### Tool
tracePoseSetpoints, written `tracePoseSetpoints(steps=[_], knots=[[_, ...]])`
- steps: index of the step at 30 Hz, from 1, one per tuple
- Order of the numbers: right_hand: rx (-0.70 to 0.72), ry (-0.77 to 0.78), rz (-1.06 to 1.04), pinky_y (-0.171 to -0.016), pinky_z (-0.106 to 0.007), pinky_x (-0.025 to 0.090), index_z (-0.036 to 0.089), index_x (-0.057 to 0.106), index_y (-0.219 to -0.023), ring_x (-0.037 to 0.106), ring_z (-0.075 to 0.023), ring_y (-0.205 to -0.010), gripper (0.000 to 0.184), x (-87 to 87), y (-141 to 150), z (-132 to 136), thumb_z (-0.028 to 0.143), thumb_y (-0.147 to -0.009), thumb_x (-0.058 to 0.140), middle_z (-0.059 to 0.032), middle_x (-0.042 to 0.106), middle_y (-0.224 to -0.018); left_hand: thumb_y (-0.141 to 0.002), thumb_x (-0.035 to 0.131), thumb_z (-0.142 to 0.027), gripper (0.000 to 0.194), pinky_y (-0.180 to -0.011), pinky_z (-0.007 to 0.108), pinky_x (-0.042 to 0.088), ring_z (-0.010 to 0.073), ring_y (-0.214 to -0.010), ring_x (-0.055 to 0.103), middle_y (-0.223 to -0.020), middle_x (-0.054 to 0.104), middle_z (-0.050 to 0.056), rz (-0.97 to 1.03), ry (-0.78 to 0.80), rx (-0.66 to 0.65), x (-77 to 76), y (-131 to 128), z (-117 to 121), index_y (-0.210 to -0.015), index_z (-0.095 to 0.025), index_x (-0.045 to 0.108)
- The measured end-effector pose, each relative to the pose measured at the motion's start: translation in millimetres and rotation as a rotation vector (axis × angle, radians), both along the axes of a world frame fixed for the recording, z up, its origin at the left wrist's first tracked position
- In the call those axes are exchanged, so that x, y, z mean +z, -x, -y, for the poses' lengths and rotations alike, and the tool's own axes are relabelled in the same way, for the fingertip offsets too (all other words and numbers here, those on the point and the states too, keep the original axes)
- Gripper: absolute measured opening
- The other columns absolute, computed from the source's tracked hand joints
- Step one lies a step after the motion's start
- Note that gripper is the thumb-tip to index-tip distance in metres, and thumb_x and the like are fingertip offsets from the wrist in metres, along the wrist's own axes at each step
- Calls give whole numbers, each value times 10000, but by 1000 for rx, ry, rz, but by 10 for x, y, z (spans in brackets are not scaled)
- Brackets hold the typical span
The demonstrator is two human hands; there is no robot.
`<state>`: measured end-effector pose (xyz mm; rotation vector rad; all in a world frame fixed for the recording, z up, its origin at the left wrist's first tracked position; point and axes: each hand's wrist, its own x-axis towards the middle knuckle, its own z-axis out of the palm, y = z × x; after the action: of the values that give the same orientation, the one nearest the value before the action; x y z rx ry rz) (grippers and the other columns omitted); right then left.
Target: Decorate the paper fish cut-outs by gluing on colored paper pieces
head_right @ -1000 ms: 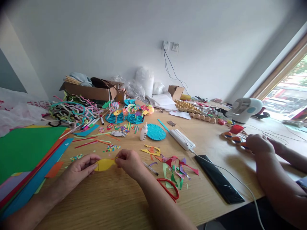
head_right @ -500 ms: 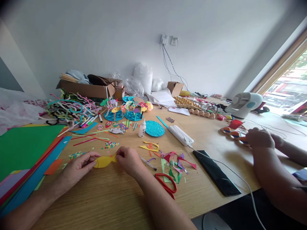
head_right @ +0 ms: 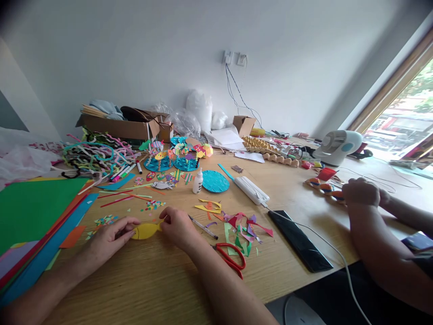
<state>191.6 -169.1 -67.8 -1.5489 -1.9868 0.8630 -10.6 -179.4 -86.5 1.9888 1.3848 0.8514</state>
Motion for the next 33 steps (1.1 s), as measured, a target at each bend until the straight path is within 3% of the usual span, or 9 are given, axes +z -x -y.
tracePoseSetpoints(steps=[4,10,14,18,23,28,33], knots=[[1,-13,83,-535,-184,335,181,642,-875,508,-95,-595,235,5,-7,6,88,-693,524,23,612,-685,-684,467,-326,242,-580,245,467,185,-607,646,-643,691,-22,-76,-59,-1,10,-5,-7,-839,-259,641],[4,-48,207,-575,-206,349,212,657,-913,556,-129,-675,265,-9,-5,20,118,-710,514,-4,660,-753,-691,443,-315,242,-573,244,456,181,-565,627,-608,680,-33,-108,-154,-3,-144,28,-38,-820,-277,645],[17,-64,264,-643,-231,372,221,660,-933,587,-164,-782,275,-11,-3,21,133,-728,499,-29,681,-838,-703,458,-318,199,-630,247,479,194,-673,650,-744,718,-10,-93,-163,-3,-63,18,-24,-766,-272,641],[48,-71,289,-698,-237,389,219,667,-924,600,-170,-832,271,-21,-3,4,133,-741,487,-37,688,-893,-747,458,-285,196,-672,264,484,199,-720,635,-757,704,17,-114,-214,-67,30,-1,14,-749,-256,651],[71,-105,297,-742,-232,400,206,670,-915,607,-171,-867,293,-46,-16,-18,86,-733,474,-43,684,-913,-732,356,-92,352,-735,288,475,191,-809,609,-820,687,40,-167,-260,-238,-34,1,45,-774,-232,676],[52,-200,283,-754,-242,408,178,636,-1014,586,-183,-917,307,5,-23,15,97,-766,474,-84,614,-1053,-714,376,-60,351,-708,281,479,187,-779,611,-789,677,25,-213,-240,-280,-38,5,45,-759,-239,675],[218,-294,248,-746,-180,389,210,656,-919,575,-127,-884,215,31,56,103,134,-809,488,-22,623,-964,-713,374,-69,339,-699,270,475,188,-790,620,-797,674,24,-201,-204,-264,7,-16,58,-761,-234,667]])
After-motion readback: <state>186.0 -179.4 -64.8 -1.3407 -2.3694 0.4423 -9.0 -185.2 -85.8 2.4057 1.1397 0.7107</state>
